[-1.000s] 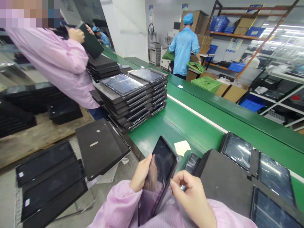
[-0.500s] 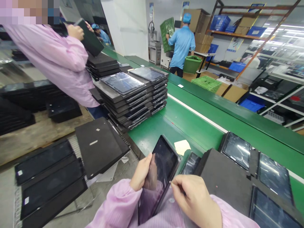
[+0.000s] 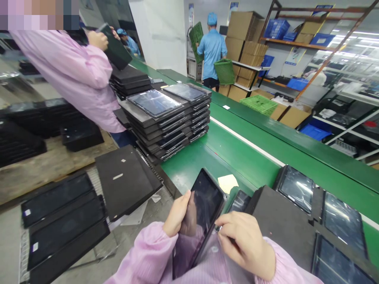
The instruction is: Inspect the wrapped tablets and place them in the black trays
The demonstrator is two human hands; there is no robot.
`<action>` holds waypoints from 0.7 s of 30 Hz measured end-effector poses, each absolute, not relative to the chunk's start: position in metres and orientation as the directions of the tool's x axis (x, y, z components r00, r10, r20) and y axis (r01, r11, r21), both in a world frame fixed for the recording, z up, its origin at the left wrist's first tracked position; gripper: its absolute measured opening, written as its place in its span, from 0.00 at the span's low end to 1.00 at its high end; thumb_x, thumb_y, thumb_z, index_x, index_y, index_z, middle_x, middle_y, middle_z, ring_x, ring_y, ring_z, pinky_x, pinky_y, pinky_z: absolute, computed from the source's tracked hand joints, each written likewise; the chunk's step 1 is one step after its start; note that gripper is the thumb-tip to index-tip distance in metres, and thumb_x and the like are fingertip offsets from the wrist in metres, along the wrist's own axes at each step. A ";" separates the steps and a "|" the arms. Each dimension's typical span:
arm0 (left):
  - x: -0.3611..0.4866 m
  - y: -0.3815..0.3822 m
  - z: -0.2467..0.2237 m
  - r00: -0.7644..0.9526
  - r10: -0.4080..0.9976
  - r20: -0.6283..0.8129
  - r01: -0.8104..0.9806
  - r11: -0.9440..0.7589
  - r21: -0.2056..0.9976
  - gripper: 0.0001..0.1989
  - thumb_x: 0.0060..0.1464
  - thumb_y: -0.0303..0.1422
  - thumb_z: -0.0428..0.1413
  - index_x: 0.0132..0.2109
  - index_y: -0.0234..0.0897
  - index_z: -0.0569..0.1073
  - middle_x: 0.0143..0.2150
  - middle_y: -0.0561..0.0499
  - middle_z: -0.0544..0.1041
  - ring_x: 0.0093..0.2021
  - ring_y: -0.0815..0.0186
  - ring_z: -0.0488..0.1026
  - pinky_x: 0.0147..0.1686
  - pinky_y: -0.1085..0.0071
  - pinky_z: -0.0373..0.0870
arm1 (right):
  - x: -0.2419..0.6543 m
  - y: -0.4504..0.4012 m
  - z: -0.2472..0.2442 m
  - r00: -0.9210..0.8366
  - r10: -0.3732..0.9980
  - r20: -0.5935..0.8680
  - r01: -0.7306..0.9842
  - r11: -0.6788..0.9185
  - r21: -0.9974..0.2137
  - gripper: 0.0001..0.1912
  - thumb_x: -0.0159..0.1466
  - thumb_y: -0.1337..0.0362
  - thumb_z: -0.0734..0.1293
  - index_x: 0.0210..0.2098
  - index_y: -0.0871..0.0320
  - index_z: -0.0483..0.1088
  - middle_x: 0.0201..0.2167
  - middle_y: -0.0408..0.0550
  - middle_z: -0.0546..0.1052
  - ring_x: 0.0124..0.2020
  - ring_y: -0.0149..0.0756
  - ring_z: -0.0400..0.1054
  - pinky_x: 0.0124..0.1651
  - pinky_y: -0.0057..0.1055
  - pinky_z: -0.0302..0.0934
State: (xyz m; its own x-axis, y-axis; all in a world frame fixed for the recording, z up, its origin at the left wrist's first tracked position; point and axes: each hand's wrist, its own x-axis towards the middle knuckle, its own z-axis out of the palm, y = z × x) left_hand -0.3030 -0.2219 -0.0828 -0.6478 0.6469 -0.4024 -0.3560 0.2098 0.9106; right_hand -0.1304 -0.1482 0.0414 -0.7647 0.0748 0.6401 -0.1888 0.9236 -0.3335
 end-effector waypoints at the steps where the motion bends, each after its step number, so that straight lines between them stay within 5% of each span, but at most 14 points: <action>1: -0.303 -0.222 -0.083 -0.649 0.646 -0.402 -0.356 0.210 0.911 0.29 0.43 0.57 0.53 0.30 0.31 0.75 0.29 0.46 0.79 0.34 0.59 0.74 0.36 0.68 0.67 | -0.131 -0.149 0.042 -0.766 0.083 0.637 -0.186 0.921 -0.344 0.05 0.61 0.74 0.60 0.33 0.58 0.63 0.31 0.47 0.76 0.26 0.30 0.67 0.28 0.27 0.59; 13: -0.303 -0.220 -0.083 -0.651 0.651 -0.391 -0.358 0.191 0.914 0.29 0.42 0.57 0.53 0.31 0.31 0.76 0.30 0.45 0.79 0.37 0.58 0.74 0.37 0.68 0.67 | -0.127 -0.142 0.040 -0.789 0.037 0.613 -0.160 0.951 -0.264 0.04 0.61 0.73 0.61 0.34 0.59 0.64 0.30 0.48 0.75 0.27 0.32 0.65 0.28 0.30 0.58; 21: -0.303 -0.220 -0.085 -0.652 0.653 -0.386 -0.346 0.196 0.917 0.28 0.42 0.57 0.54 0.30 0.32 0.76 0.30 0.46 0.79 0.37 0.58 0.74 0.38 0.68 0.67 | -0.134 -0.141 0.049 -0.820 0.128 0.558 -0.137 0.902 -0.410 0.06 0.61 0.75 0.60 0.32 0.58 0.64 0.26 0.46 0.72 0.27 0.31 0.63 0.29 0.28 0.58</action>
